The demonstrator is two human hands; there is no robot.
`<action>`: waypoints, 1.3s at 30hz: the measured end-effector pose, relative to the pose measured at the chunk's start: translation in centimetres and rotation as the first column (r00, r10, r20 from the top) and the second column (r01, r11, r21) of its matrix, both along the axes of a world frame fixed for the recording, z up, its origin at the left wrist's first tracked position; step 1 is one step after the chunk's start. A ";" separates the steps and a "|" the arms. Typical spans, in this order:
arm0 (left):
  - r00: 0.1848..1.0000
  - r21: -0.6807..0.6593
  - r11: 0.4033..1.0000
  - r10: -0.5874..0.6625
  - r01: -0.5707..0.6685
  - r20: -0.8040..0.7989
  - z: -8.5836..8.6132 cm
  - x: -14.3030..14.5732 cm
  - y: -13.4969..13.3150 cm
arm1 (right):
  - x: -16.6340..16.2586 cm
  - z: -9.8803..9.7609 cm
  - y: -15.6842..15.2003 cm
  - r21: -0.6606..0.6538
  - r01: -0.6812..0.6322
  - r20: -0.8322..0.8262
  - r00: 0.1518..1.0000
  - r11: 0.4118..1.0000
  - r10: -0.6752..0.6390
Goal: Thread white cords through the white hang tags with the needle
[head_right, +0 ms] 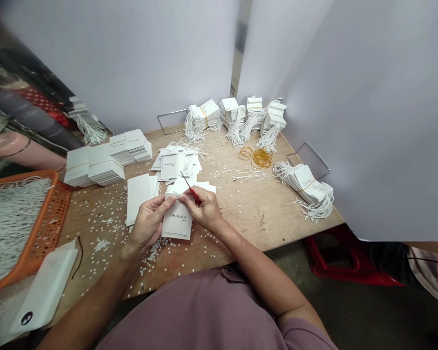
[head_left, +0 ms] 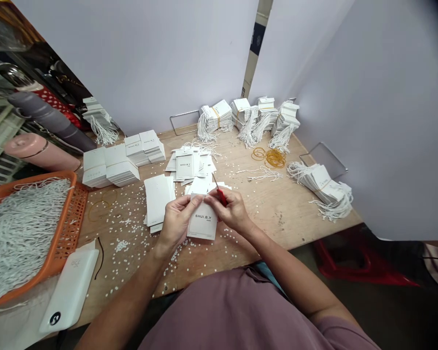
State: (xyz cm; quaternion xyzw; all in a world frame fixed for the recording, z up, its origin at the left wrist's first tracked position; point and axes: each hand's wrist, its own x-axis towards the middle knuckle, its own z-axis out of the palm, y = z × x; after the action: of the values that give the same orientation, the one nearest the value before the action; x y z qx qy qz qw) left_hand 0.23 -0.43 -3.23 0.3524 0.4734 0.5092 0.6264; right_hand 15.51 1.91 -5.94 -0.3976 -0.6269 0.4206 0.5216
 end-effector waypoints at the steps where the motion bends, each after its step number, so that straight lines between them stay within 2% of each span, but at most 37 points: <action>1: 0.999 0.030 0.999 0.029 -0.028 -0.020 0.1 0.1 0.0 | 0.2 -0.2 0.1 0.046 0.002 0.038 0.999 0.999 -0.004; 3: 0.989 0.094 0.988 0.130 -0.123 -0.067 0.2 -0.2 0.1 | 1.3 -0.5 0.4 0.043 0.025 0.039 0.999 0.999 -0.027; 6: 0.949 0.173 0.945 0.297 -0.277 -0.102 0.1 -1.1 0.4 | 4.4 -0.4 1.0 -0.182 0.122 -0.133 0.980 0.976 -0.148; 7: 0.943 0.183 0.938 0.316 -0.294 -0.107 0.0 -1.2 0.4 | 5.5 -0.1 1.1 -0.258 0.098 -0.193 0.970 0.961 -0.151; 8: 0.946 0.182 0.942 0.304 -0.281 -0.113 -0.1 -1.1 0.5 | 6.3 0.5 1.0 -0.272 0.068 -0.244 0.960 0.960 -0.137; 11: 0.975 0.124 0.974 0.201 -0.189 -0.095 -0.3 0.2 0.6 | 7.2 2.3 -0.1 -0.191 0.020 -0.250 0.966 0.981 -0.068; 13: 0.985 0.084 0.985 0.156 -0.149 -0.071 -0.4 1.6 0.6 | 6.6 3.0 -1.3 -0.087 0.073 -0.193 0.977 0.994 -0.088; 16: 0.992 0.066 0.993 0.107 -0.103 -0.063 -0.2 3.3 0.4 | 5.6 2.6 -2.7 0.133 0.166 -0.060 0.985 0.977 -0.159; 19: 0.994 0.066 0.994 0.088 -0.084 -0.059 -0.1 4.4 0.5 | 5.7 1.4 -3.4 0.237 0.232 0.003 0.971 0.943 -0.239; 25: 0.992 0.064 0.994 0.098 -0.093 -0.084 -0.7 6.5 0.7 | 7.2 0.1 -3.9 0.309 0.324 0.039 0.935 0.894 -0.353; 30: 0.988 0.108 0.992 -0.057 0.073 -0.141 -0.3 8.6 0.2 | 8.1 -0.1 -3.8 0.225 0.414 -0.049 0.909 0.882 -0.414; 32: 0.966 0.112 0.973 -0.176 0.200 -0.190 0.0 9.3 1.4 | 8.9 -0.3 -3.6 0.129 0.464 -0.161 0.882 0.877 -0.443; 35: 0.882 0.154 0.902 -0.339 0.403 -0.326 -0.2 10.3 6.3 | 10.6 -0.8 -3.2 -0.074 0.559 -0.350 0.761 0.826 -0.546; 36: 0.841 0.182 0.875 -0.343 0.448 -0.419 -0.6 10.8 8.4 | 11.1 -1.0 -3.1 -0.150 0.578 -0.395 0.709 0.802 -0.584; 37: 0.781 0.198 0.864 -0.292 0.463 -0.552 -1.2 11.4 10.7 | 11.7 -1.1 -3.0 -0.217 0.579 -0.424 0.669 0.786 -0.610; 38: 0.682 0.189 0.850 -0.241 0.491 -0.690 -1.9 12.1 12.9 | 12.1 -1.2 -3.0 -0.269 0.569 -0.442 0.644 0.777 -0.624; 39: 0.647 0.186 0.847 -0.221 0.498 -0.730 -2.7 13.0 14.8 | 12.5 -1.3 -3.0 -0.304 0.556 -0.449 0.632 0.774 -0.631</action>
State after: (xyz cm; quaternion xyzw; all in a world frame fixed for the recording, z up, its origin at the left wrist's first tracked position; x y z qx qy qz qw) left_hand 13.20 14.37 -5.90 0.7141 0.4836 0.2848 0.4185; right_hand 27.96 -1.07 -7.22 -0.4851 -0.2620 0.3589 0.7532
